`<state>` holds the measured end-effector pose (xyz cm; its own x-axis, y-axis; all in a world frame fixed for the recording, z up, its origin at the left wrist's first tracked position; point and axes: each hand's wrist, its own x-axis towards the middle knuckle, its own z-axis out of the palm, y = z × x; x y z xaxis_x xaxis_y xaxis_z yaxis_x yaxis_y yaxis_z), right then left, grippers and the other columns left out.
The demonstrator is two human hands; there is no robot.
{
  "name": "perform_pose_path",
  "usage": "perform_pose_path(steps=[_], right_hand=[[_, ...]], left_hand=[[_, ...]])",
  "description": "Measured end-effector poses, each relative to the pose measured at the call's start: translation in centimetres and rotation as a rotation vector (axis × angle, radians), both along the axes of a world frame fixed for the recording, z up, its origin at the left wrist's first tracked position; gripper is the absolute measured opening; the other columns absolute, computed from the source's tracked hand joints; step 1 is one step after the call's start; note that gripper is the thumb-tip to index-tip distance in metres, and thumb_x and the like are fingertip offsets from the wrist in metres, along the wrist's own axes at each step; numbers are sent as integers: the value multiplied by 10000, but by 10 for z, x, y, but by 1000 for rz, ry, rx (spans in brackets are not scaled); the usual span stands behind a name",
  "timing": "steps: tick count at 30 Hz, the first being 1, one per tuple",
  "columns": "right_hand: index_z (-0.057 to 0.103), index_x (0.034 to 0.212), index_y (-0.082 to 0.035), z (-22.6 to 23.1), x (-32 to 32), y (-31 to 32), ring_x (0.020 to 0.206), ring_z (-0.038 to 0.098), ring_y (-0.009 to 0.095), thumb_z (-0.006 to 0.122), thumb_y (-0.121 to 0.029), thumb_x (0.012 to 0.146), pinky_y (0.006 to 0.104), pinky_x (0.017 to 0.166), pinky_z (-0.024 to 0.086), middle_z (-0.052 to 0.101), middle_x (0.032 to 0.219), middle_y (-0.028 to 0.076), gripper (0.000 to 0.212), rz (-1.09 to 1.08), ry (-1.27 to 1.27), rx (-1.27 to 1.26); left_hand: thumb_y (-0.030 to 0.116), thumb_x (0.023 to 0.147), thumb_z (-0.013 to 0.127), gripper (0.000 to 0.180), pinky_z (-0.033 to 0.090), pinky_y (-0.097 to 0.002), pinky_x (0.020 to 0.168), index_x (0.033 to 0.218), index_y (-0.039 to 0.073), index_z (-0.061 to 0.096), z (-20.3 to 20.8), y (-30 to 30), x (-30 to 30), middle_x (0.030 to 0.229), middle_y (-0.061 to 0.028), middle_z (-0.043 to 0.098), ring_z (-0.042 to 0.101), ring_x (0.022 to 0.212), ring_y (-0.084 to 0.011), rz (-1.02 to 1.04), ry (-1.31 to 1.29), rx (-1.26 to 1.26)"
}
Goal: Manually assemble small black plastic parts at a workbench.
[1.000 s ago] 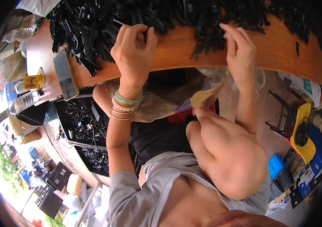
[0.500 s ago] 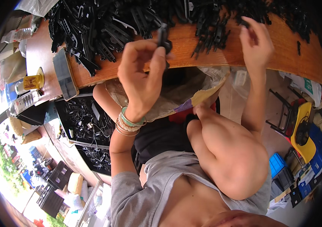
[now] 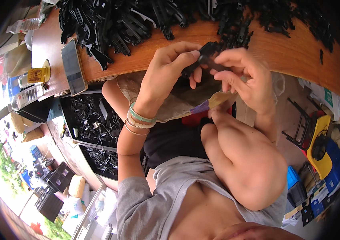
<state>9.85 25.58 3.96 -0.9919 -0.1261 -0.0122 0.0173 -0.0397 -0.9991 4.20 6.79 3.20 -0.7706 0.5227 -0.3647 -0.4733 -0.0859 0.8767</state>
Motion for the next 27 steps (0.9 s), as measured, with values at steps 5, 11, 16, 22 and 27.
perform_pose_path(steps=[5, 11, 16, 22, 27], right_hand=[[652, 937, -2, -4, -6, -3, 599, 607, 163, 673, 72, 758, 248, 505, 472, 637, 793, 95, 195, 10, 359, 365], [667, 922, -14, -9, -6, -9, 658, 639, 205, 718, 64, 702, 266, 551, 509, 652, 793, 104, 239, -209, 569, 478], [668, 896, -1, -10, -6, -6, 665, 646, 203, 720, 83, 686, 267, 569, 521, 655, 773, 119, 232, -178, 620, 457], [661, 929, 0, -13, -2, -4, 719, 642, 202, 723, 92, 672, 270, 566, 511, 647, 841, 129, 280, -178, 596, 418], [656, 976, -11, -9, -9, -7, 774, 627, 223, 717, 125, 616, 287, 585, 507, 631, 917, 128, 389, -148, 695, 527]], left_hand=[[116, 911, 560, 254, 467, -240, 523, 1038, -99, 608, 4, -5, 0, 711, -93, 632, 573, 577, -123, -18, -62, 9], [77, 854, 639, 269, 506, -281, 575, 1073, -74, 602, 17, -1, 17, 761, -116, 663, 640, 635, -181, -69, 319, -237], [36, 781, 680, 385, 506, -378, 611, 1124, -68, 538, 6, -2, 24, 809, -227, 630, 627, 707, -383, -52, 849, -395], [20, 770, 685, 403, 504, -365, 626, 1137, -59, 539, 11, -2, 24, 856, -198, 638, 637, 732, -351, -77, 1065, -454], [-1, 753, 696, 386, 510, -332, 648, 1116, -61, 578, 13, -8, 23, 836, -191, 652, 654, 722, -324, -123, 1095, -451]])
